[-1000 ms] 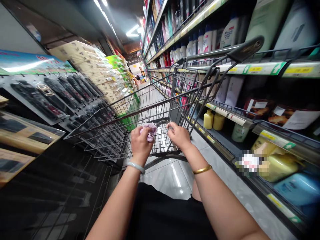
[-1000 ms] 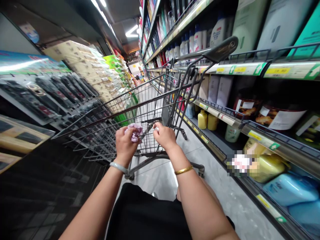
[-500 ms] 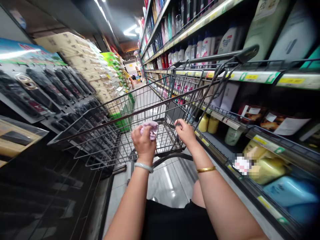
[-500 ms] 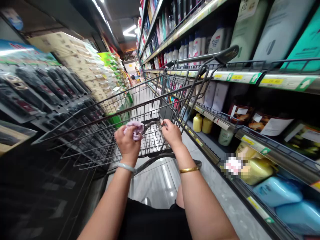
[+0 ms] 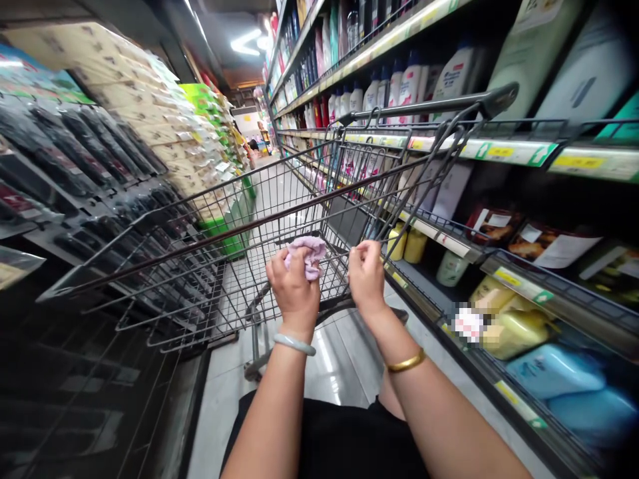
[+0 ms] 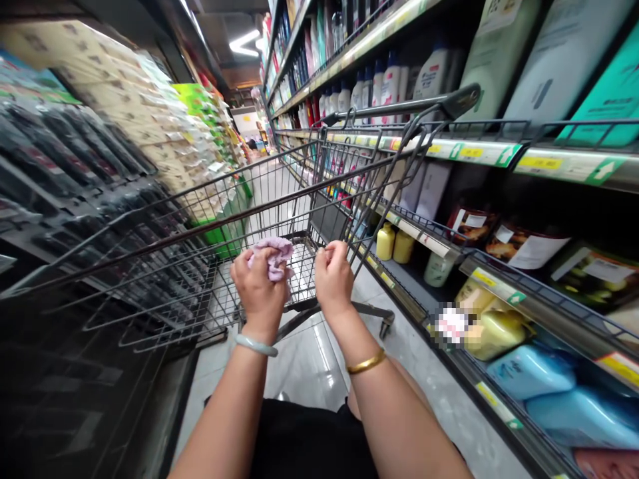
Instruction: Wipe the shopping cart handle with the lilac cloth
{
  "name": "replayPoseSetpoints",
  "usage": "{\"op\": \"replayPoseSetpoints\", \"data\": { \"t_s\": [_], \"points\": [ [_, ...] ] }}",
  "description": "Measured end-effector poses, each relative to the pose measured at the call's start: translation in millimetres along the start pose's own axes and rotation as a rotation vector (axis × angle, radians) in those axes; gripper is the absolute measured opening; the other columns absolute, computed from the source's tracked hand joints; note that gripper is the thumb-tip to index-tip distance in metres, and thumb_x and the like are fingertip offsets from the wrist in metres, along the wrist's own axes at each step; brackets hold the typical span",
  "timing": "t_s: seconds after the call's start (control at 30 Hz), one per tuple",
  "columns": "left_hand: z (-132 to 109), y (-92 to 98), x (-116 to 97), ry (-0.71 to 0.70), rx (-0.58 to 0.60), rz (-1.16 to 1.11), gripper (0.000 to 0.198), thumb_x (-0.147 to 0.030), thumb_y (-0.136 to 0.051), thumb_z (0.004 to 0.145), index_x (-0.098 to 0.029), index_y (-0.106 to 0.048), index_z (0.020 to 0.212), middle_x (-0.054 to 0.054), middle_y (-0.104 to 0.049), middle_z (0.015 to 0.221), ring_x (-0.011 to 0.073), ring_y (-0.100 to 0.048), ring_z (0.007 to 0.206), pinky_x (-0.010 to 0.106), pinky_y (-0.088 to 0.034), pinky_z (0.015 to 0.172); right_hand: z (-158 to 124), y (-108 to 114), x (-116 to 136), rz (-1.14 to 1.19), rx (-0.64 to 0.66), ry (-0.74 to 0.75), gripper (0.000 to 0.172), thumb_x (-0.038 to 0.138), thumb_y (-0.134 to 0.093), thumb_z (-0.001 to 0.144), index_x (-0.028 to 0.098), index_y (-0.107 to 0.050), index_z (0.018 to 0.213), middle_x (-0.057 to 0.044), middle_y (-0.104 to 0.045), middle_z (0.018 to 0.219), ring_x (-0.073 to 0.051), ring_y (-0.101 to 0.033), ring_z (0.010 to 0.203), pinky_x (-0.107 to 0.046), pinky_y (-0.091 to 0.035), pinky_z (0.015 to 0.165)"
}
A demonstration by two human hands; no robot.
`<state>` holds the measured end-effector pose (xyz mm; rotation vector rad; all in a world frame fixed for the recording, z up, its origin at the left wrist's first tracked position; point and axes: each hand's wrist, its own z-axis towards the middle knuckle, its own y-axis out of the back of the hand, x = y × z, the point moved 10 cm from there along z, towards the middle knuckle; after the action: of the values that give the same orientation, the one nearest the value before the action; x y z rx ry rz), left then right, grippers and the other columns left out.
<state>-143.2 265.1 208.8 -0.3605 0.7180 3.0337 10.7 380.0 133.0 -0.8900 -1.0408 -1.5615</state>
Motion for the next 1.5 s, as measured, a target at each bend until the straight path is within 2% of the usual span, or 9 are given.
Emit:
{"op": "replayPoseSetpoints", "data": {
  "t_s": [0.17, 0.33, 0.47, 0.7, 0.9, 1.07, 1.23, 1.37, 1.5],
  "points": [
    [-4, 4.0, 12, 0.119, -0.013, -0.084, 0.031, -0.031, -0.070, 0.089, -0.021, -0.069, 0.118, 0.013, -0.058, 0.120, 0.0285, -0.054, 0.116, 0.041, -0.044, 0.103, -47, -81, 11, 0.388, 0.454, -0.123, 0.056, 0.073, -0.036, 0.097, 0.029, -0.064, 0.115, -0.004, -0.072, 0.101, -0.021, -0.069, 0.091, -0.036, -0.056, 0.083],
    [-11, -8.8, 11, 0.118, 0.110, -0.032, 0.028, -0.024, -0.070, 0.086, -0.022, -0.073, 0.114, 0.013, -0.060, 0.121, 0.0306, -0.053, 0.114, 0.043, -0.044, 0.101, -63, -114, 18, 0.884, 0.545, -0.279, 0.065, 0.073, -0.037, 0.097, 0.025, -0.060, 0.134, -0.007, -0.071, 0.125, -0.021, -0.067, 0.118, -0.037, -0.055, 0.102],
    [-11, -4.0, 9, 0.068, 0.115, -0.052, 0.022, -0.020, -0.068, 0.086, -0.023, -0.074, 0.107, 0.012, -0.061, 0.114, 0.0285, -0.054, 0.109, 0.041, -0.044, 0.098, -48, -97, 14, 0.651, 0.521, -0.264, 0.057, 0.068, -0.045, 0.096, 0.023, -0.064, 0.124, -0.007, -0.073, 0.118, -0.023, -0.071, 0.108, -0.036, -0.057, 0.094],
    [1, 45.6, 43, 0.125, -0.223, 0.027, 0.027, -0.020, -0.069, 0.082, -0.021, -0.072, 0.109, 0.013, -0.055, 0.120, 0.0299, -0.051, 0.116, 0.046, -0.040, 0.104, 1, -14, 34, -0.002, 0.110, 0.151, 0.036, 0.043, -0.045, 0.098, 0.027, -0.063, 0.124, -0.006, -0.070, 0.119, -0.018, -0.069, 0.087, -0.032, -0.054, 0.084],
    [-16, 4.2, 27, 0.139, 0.039, 0.033, 0.025, -0.017, -0.068, 0.082, -0.023, -0.074, 0.106, 0.012, -0.057, 0.117, 0.0298, -0.051, 0.114, 0.044, -0.043, 0.102, -11, -63, 1, -0.418, 0.468, 0.101, 0.042, 0.038, -0.049, 0.095, 0.035, -0.058, 0.136, 0.000, -0.074, 0.088, -0.022, -0.068, 0.081, -0.032, -0.049, 0.076],
    [-44, -41.7, 2, 0.086, 0.399, 0.056, 0.028, -0.017, -0.064, 0.087, -0.026, -0.073, 0.112, 0.010, -0.061, 0.115, 0.0281, -0.052, 0.106, 0.037, -0.048, 0.087, -11, -69, -9, -0.462, 0.491, 0.135, 0.051, 0.025, -0.047, 0.091, 0.032, -0.052, 0.142, -0.004, -0.076, 0.103, -0.022, -0.070, 0.088, -0.029, -0.049, 0.076],
    [-73, -66.1, 12, 0.146, 0.614, 0.201, 0.034, -0.016, -0.056, 0.089, -0.025, -0.070, 0.119, 0.012, -0.062, 0.112, 0.0303, -0.054, 0.104, 0.036, -0.048, 0.076, -4, -61, -11, -0.407, 0.534, 0.167, 0.056, 0.020, -0.041, 0.090, 0.039, -0.055, 0.142, 0.000, -0.075, 0.109, -0.022, -0.070, 0.095, -0.033, -0.051, 0.085],
    [-63, -52.7, 21, 0.179, 0.615, 0.211, 0.030, -0.014, -0.057, 0.086, -0.026, -0.074, 0.107, 0.010, -0.063, 0.102, 0.0284, -0.056, 0.096, 0.035, -0.046, 0.070, -5, -63, -12, -0.353, 0.562, 0.174, 0.055, 0.023, -0.042, 0.091, 0.035, -0.053, 0.144, -0.001, -0.075, 0.099, -0.021, -0.069, 0.086, -0.033, -0.052, 0.083],
    [-18, 5.7, 29, 0.159, 0.237, 0.183, 0.031, -0.013, -0.064, 0.082, -0.027, -0.075, 0.107, 0.010, -0.062, 0.112, 0.0281, -0.053, 0.104, 0.039, -0.047, 0.087, -7, -66, -11, -0.304, 0.561, 0.194, 0.053, 0.023, -0.043, 0.091, 0.032, -0.054, 0.142, 0.000, -0.074, 0.093, -0.018, -0.065, 0.075, -0.032, -0.052, 0.083]
  ]
}}
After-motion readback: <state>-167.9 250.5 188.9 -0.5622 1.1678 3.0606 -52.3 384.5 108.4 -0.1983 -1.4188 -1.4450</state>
